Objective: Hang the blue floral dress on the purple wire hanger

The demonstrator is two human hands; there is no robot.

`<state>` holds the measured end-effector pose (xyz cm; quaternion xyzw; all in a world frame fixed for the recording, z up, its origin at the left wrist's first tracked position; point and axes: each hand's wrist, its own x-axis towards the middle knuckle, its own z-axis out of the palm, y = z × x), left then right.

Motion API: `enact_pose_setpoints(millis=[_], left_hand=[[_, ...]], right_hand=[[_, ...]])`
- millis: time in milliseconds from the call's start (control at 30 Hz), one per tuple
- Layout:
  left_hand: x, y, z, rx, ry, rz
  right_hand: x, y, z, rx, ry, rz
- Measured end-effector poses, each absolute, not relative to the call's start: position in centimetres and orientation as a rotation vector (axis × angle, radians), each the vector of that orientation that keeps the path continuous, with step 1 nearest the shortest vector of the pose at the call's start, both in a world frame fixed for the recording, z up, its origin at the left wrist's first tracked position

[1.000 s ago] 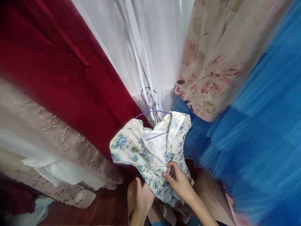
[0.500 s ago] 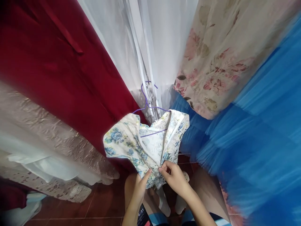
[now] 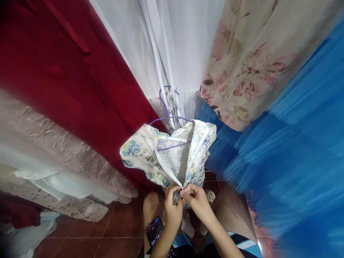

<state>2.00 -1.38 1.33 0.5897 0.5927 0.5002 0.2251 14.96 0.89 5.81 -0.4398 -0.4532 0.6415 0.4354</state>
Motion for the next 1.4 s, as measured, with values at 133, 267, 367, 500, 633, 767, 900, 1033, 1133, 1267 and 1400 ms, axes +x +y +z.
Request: enact_pose_setpoints(millis=[133, 267, 367, 500, 633, 767, 900, 1033, 1133, 1267, 1400], left_hand=[[2.5, -0.3, 1.7, 1.679, 1.578, 1.329], [2.7, 0.0, 1.8, 1.742, 1.515, 1.324], [2.8, -0.2, 1.5, 1.749, 1.545, 1.347], [2.6, -0.8, 1.4, 1.726, 1.605, 1.334], [2.7, -1.6, 2.4, 1.723, 1.61, 1.299], [2.7, -1.4, 3.6, 1.824, 1.577, 1.186], [2.2, -0.4, 4.8, 1.996, 1.523, 1.013], [1.9, -0.1, 5.9, 2.109, 1.508, 0.855], [1.8, -0.4, 6.3, 2.16, 1.51, 0.769], [1.8, -1.0, 6.5, 2.17, 1.521, 0.733], [2.1, -1.3, 6.1, 2.155, 1.541, 0.731]], right_hand=[[15.8, 1.0, 5.7, -1.102, -1.065, 1.632], [16.4, 1.0, 5.7, -1.116, -1.057, 1.656], [16.4, 1.0, 5.8, -1.109, -1.089, 1.705], [16.4, 1.3, 6.0, -1.089, -1.073, 1.82], [17.1, 1.7, 6.2, -1.061, -0.962, 1.999], [17.7, 2.3, 6.6, -1.032, -0.849, 2.01], [17.6, 3.9, 8.2, -0.995, -0.857, 1.909], [17.2, 6.3, 11.2, -0.969, -0.889, 1.805], [16.7, 8.2, 13.8, -0.916, -0.927, 1.731], [16.2, 10.6, 17.1, -0.838, -0.951, 1.672], [16.1, 12.9, 20.1, -0.798, -0.995, 1.617]])
